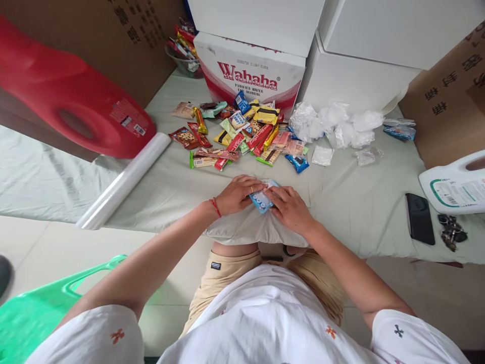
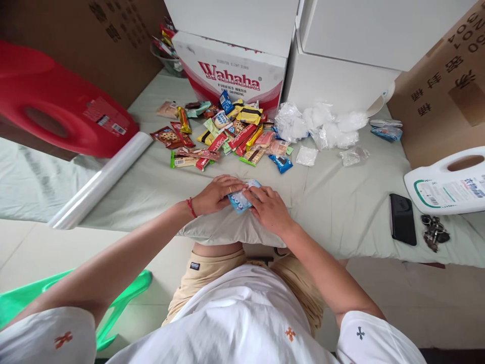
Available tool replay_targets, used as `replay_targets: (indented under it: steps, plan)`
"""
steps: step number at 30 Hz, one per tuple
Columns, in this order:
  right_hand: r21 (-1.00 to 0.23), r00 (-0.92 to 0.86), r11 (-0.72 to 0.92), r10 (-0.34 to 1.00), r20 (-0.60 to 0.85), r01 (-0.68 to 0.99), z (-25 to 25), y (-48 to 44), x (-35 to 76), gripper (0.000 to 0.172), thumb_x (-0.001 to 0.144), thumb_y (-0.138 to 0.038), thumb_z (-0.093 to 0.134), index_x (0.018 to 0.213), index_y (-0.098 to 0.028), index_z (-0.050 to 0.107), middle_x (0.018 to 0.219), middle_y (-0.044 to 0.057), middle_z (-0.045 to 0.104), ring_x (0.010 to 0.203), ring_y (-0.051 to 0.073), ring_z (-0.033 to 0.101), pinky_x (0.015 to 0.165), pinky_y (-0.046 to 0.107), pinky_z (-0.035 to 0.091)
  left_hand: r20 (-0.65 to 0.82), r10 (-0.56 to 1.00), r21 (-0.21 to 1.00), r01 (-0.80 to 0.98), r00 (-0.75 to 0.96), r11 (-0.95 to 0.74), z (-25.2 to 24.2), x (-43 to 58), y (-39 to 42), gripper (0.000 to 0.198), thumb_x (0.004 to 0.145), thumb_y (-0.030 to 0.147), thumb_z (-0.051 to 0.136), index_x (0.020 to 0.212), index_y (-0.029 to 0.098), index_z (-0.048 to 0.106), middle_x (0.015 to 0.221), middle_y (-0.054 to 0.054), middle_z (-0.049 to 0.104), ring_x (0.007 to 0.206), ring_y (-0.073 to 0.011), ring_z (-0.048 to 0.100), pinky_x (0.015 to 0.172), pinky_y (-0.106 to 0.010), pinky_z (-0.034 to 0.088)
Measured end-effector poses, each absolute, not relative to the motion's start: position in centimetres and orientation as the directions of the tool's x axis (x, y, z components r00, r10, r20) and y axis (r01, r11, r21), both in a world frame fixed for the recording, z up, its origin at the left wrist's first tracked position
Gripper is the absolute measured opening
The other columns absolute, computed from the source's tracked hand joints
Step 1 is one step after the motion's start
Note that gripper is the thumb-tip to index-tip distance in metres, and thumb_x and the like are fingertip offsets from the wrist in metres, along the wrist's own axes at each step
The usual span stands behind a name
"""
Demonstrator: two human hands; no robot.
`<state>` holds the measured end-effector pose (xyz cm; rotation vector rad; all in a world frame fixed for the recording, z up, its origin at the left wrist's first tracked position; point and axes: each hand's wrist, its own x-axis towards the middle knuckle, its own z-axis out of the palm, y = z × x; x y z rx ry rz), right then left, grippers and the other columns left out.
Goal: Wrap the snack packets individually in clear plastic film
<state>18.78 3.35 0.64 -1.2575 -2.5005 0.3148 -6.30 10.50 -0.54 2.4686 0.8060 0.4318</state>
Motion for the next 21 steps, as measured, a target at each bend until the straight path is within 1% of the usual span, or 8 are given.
replay_targets:
  steps: [3,5,7,10,12,16,19,21]
  plan:
    - [-0.476,-0.457,0.527,0.849,0.264,0.704,1.3,4.3,18.6,0.04,0.103,-0.024,0.048,0.14,-0.018,0.061,0.135,0.014,0.066,0.116,0.03,0.055,0.102,0.048,0.05,0.214,0.729,0.708,0.411,0.65,-0.574,0.4,-5.2,10.6,0.039,0.095,0.041,0.058,0.125,0.022,0.073,0.121,-0.013,0.071,0.116,-0.0276,0.06,0.107,-0.049,0.046]
    - [-0.631,-0.338,0.439,0.898,0.282,0.64,1.8,4.5,18.6,0.031,0.105,-0.034,0.047,0.12,-0.019,0.07,0.109,0.011,0.072,0.1,0.026,0.06,0.091,0.041,0.053,0.226,0.826,0.838,0.33,0.516,-0.435,1.3,-4.6,10.1,0.038,0.092,0.051,0.063,0.109,0.021,0.078,0.121,-0.013,0.069,0.117,-0.0278,0.059,0.106,-0.047,0.049]
    - [-0.783,-0.193,0.297,0.955,0.226,0.548,2.3,4.3,18.5,0.033,0.103,-0.047,0.051,0.101,-0.021,0.072,0.087,0.006,0.068,0.082,0.022,0.059,0.078,0.034,0.053,0.156,0.881,0.961,0.139,0.447,-0.24,1.9,-3.7,9.1,0.044,0.088,0.058,0.069,0.108,0.02,0.077,0.127,-0.013,0.067,0.12,-0.0291,0.061,0.1,-0.043,0.053]
    - [-0.94,-0.042,0.078,0.997,0.068,0.331,2.5,3.7,18.1,0.039,0.095,-0.058,0.059,0.088,-0.021,0.068,0.073,0.0,0.061,0.068,0.017,0.054,0.065,0.029,0.049,-0.025,0.873,0.988,-0.121,0.487,0.095,1.9,-2.1,7.1,0.056,0.083,0.062,0.073,0.119,0.019,0.071,0.111,-0.012,0.073,0.104,-0.028,0.07,0.084,-0.039,0.059]
    - [-0.977,0.025,-0.033,0.999,-0.028,0.211,2.2,3.3,17.7,0.041,0.09,-0.061,0.064,0.081,-0.021,0.065,0.064,-0.002,0.057,0.061,0.015,0.05,0.057,0.027,0.044,-0.135,0.884,0.962,-0.155,0.447,0.226,1.3,-0.9,5.9,0.054,0.083,0.062,0.072,0.114,0.018,0.069,0.094,-0.008,0.074,0.088,-0.0242,0.071,0.076,-0.036,0.059]
    - [-0.979,0.079,-0.128,0.99,-0.117,0.156,1.1,2.3,16.8,0.041,0.088,-0.062,0.061,0.077,-0.023,0.06,0.06,-0.002,0.055,0.056,0.016,0.05,0.053,0.027,0.042,-0.229,0.954,0.973,0.055,0.191,0.223,0.1,0.9,4.4,0.031,0.092,0.052,0.061,0.093,0.021,0.062,0.076,-0.003,0.068,0.069,-0.0189,0.065,0.063,-0.03,0.054]
    - [-0.968,0.066,-0.103,0.994,-0.09,0.229,0.4,1.5,16.5,0.033,0.088,-0.056,0.061,0.083,-0.024,0.06,0.066,-0.002,0.058,0.06,0.016,0.052,0.057,0.027,0.043,-0.116,0.993,0.933,0.348,0.033,0.098,0.0,1.6,3.5,0.018,0.096,0.04,0.055,0.091,0.023,0.057,0.071,-0.002,0.062,0.066,-0.0196,0.062,0.062,-0.03,0.049]
    - [-0.966,0.071,-0.103,0.993,-0.089,0.237,0.2,1.0,16.6,0.03,0.088,-0.053,0.062,0.083,-0.023,0.06,0.066,-0.002,0.058,0.059,0.016,0.05,0.056,0.027,0.042,-0.08,0.997,0.915,0.396,-0.001,0.074,0.1,1.8,2.9,0.016,0.097,0.038,0.052,0.092,0.023,0.055,0.071,-0.002,0.06,0.066,-0.0201,0.061,0.063,-0.031,0.048]
